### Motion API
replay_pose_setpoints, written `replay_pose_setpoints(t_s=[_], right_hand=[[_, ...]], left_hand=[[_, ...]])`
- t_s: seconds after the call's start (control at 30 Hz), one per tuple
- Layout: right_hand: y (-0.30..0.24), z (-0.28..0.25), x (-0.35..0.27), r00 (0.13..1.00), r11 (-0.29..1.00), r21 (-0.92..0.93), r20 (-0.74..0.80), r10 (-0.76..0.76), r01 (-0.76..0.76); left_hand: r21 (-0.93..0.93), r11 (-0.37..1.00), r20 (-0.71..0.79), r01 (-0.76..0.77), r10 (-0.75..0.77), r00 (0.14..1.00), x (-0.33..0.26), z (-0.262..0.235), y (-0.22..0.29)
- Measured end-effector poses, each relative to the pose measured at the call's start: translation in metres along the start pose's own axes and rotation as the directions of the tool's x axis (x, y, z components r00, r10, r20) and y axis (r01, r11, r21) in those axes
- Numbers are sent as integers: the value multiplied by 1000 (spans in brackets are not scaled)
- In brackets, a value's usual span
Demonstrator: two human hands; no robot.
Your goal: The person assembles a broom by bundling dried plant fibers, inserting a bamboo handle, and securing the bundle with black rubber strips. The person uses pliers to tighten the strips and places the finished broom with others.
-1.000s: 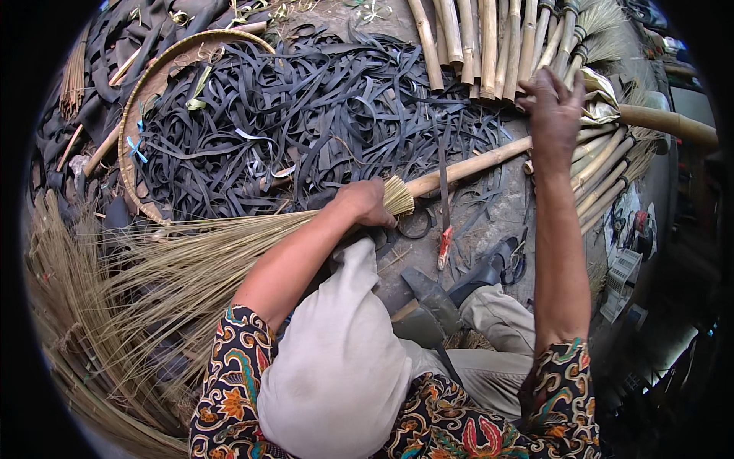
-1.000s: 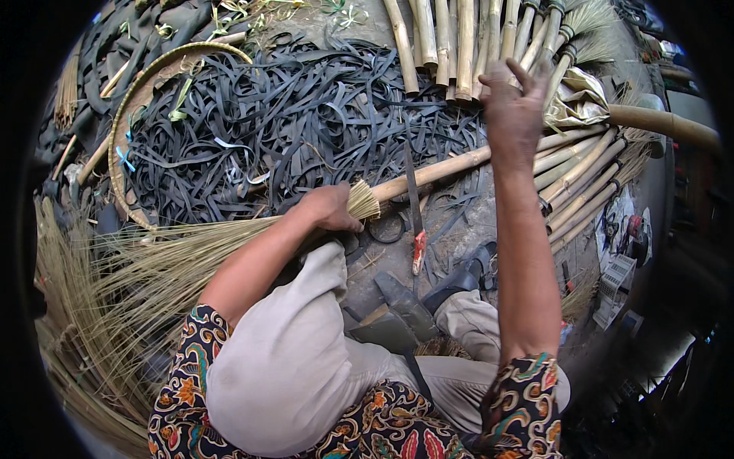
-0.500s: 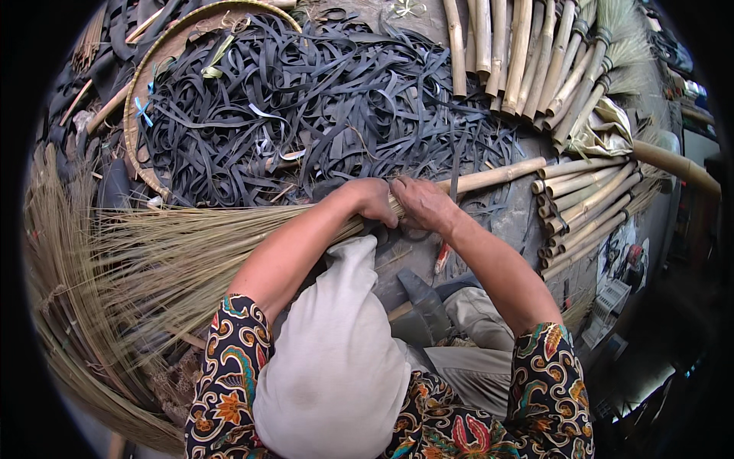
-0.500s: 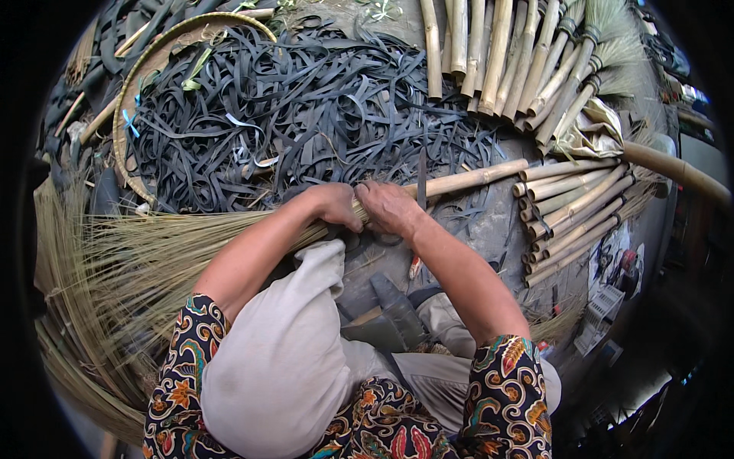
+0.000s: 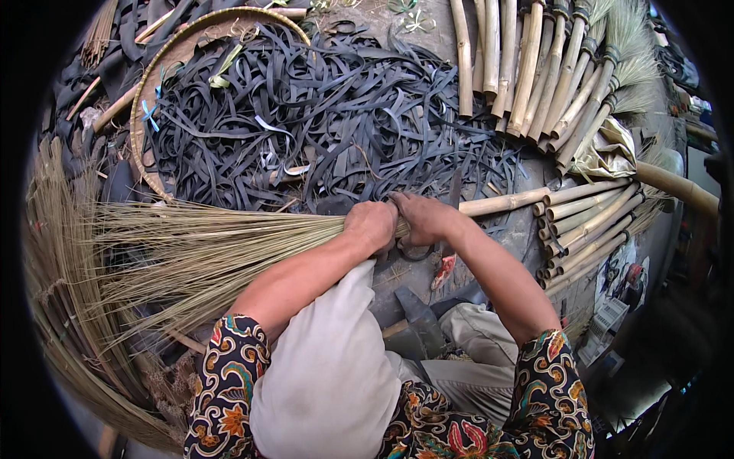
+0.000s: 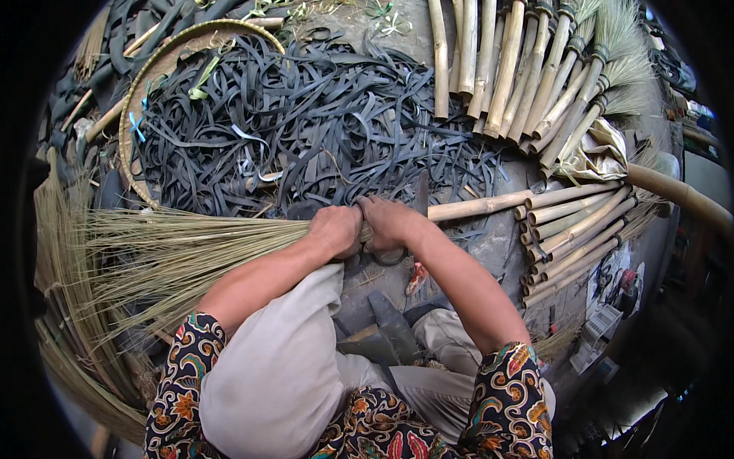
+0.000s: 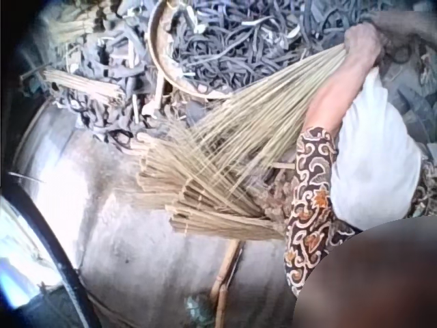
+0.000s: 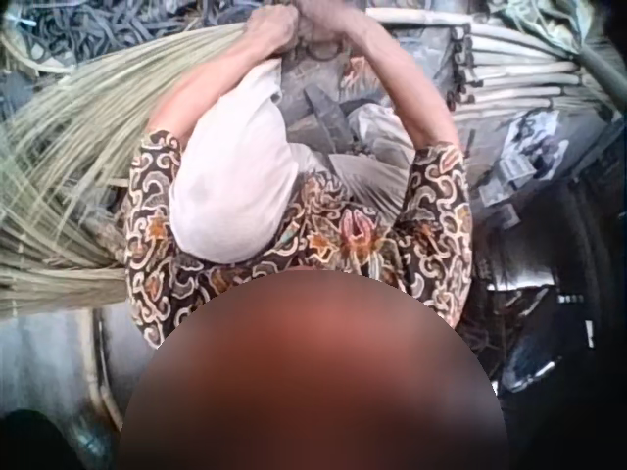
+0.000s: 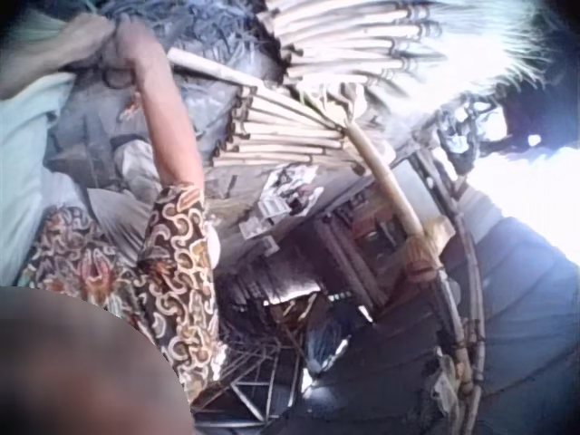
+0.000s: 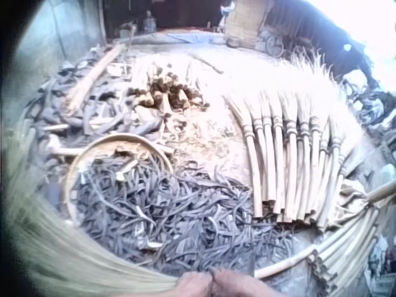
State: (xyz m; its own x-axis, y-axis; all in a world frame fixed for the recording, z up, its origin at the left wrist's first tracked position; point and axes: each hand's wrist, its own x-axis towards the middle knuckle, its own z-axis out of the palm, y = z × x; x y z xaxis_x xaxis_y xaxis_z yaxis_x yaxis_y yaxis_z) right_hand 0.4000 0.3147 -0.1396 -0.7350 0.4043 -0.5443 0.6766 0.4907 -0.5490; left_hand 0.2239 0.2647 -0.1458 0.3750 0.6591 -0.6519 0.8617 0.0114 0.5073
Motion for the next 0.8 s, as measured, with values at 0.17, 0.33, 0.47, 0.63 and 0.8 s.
replay_pose_setpoints(t_s=[0.17, 0.33, 0.47, 0.63, 0.8], right_hand=[[26, -38, 54, 869, 851, 479, -305, 391, -215], [30, -27, 100, 516, 674, 540, -437, 737, -505], [27, -26, 97, 495, 691, 659, -513, 701, -296], [-20, -41, 39, 611, 219, 859, -489, 623, 463], [-73, -45, -51, 589, 313, 868, -492, 641, 385]], left_hand=[[8, 1000, 29, -19, 19, 999, -1, -3, 0], [37, 999, -65, -34, 36, 997, -9, -3, 0], [48, 999, -87, 19, -15, 996, -13, -7, -3], [48, 997, -43, 61, -59, 997, -10, -9, -4], [83, 994, -47, 64, -60, 997, -8, -9, -3]])
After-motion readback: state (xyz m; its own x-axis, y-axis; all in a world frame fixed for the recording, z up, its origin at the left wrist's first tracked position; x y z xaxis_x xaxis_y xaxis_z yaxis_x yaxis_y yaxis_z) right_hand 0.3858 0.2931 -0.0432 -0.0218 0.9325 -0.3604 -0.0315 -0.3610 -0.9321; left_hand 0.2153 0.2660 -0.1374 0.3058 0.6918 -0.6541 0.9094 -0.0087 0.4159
